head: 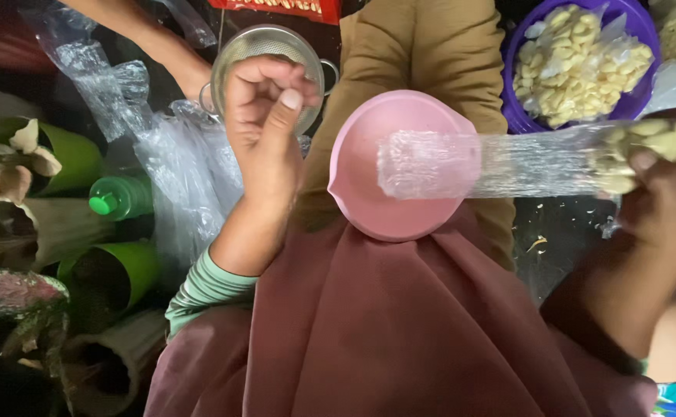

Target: The person picks up several garlic cloves from a pink bowl and places them into small plastic bags, which they then seal by twisting the top.

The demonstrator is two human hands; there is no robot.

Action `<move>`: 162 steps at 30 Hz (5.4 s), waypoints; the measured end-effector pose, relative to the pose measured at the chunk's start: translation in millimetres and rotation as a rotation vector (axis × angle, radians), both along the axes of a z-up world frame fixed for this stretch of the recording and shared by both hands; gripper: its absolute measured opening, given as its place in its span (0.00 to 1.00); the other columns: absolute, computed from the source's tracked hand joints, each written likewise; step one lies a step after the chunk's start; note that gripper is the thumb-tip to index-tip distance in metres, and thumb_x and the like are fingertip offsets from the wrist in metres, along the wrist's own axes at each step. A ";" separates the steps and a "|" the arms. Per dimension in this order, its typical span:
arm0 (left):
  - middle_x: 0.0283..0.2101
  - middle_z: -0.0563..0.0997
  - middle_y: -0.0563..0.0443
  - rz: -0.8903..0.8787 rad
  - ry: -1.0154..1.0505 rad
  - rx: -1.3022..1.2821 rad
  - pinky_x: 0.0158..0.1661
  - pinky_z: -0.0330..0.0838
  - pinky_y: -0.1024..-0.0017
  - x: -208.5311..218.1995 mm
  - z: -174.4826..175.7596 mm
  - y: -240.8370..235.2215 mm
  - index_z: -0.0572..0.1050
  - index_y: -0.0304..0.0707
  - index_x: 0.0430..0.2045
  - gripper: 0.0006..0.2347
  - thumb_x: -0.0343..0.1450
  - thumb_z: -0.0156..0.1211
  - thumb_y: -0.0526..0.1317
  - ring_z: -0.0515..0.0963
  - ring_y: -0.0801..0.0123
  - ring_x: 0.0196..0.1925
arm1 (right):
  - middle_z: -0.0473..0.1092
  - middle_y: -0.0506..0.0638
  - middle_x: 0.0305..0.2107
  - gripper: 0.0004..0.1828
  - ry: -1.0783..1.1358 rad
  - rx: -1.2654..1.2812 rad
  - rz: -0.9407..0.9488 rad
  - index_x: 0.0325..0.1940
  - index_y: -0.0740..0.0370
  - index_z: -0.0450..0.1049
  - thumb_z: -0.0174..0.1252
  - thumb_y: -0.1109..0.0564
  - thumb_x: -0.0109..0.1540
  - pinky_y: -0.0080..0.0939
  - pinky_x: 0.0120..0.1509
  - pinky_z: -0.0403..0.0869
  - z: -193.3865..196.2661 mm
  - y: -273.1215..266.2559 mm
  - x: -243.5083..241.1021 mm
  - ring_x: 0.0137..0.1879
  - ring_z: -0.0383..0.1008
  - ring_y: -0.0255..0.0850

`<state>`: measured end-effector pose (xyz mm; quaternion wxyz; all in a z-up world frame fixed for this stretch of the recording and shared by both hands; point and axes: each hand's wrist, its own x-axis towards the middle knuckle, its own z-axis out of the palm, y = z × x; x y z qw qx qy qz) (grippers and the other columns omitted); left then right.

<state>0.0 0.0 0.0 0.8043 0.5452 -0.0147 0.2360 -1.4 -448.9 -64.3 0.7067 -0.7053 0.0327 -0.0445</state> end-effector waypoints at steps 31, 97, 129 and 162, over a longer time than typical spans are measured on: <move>0.25 0.79 0.51 -0.296 0.208 0.406 0.20 0.79 0.69 -3.3 -37.2 -42.8 0.77 0.41 0.36 0.02 0.75 0.58 0.36 0.86 0.64 0.24 | 0.74 0.69 0.42 0.07 -0.079 -0.030 0.280 0.50 0.78 0.69 0.53 0.67 0.71 0.37 0.28 0.76 29.4 169.9 0.9 0.37 0.76 0.42; 0.60 0.76 0.36 -0.083 1.493 1.260 0.56 0.65 0.46 -71.3 -102.4 240.7 0.71 0.49 0.64 0.25 0.75 0.51 0.58 0.74 0.37 0.60 | 0.79 0.58 0.45 0.17 0.181 -0.978 -0.129 0.55 0.63 0.80 0.68 0.52 0.66 0.48 0.45 0.77 -80.6 10.1 111.5 0.46 0.80 0.47; 0.60 0.77 0.39 -0.502 -0.143 0.826 0.67 0.71 0.55 -25.9 53.4 -21.7 0.74 0.39 0.54 0.15 0.75 0.59 0.43 0.77 0.51 0.65 | 0.73 0.55 0.30 0.14 -0.172 0.141 0.063 0.40 0.59 0.67 0.68 0.65 0.61 0.35 0.36 0.78 85.9 112.1 14.5 0.31 0.77 0.42; 0.29 0.75 0.50 -0.577 0.137 0.022 0.26 0.78 0.78 -24.4 -6.5 -68.7 0.68 0.36 0.35 0.05 0.74 0.59 0.33 0.79 0.71 0.21 | 0.69 0.47 0.48 0.13 -0.081 -0.227 0.261 0.52 0.56 0.68 0.60 0.59 0.64 0.36 0.62 0.71 150.3 211.7 -10.4 0.54 0.70 0.37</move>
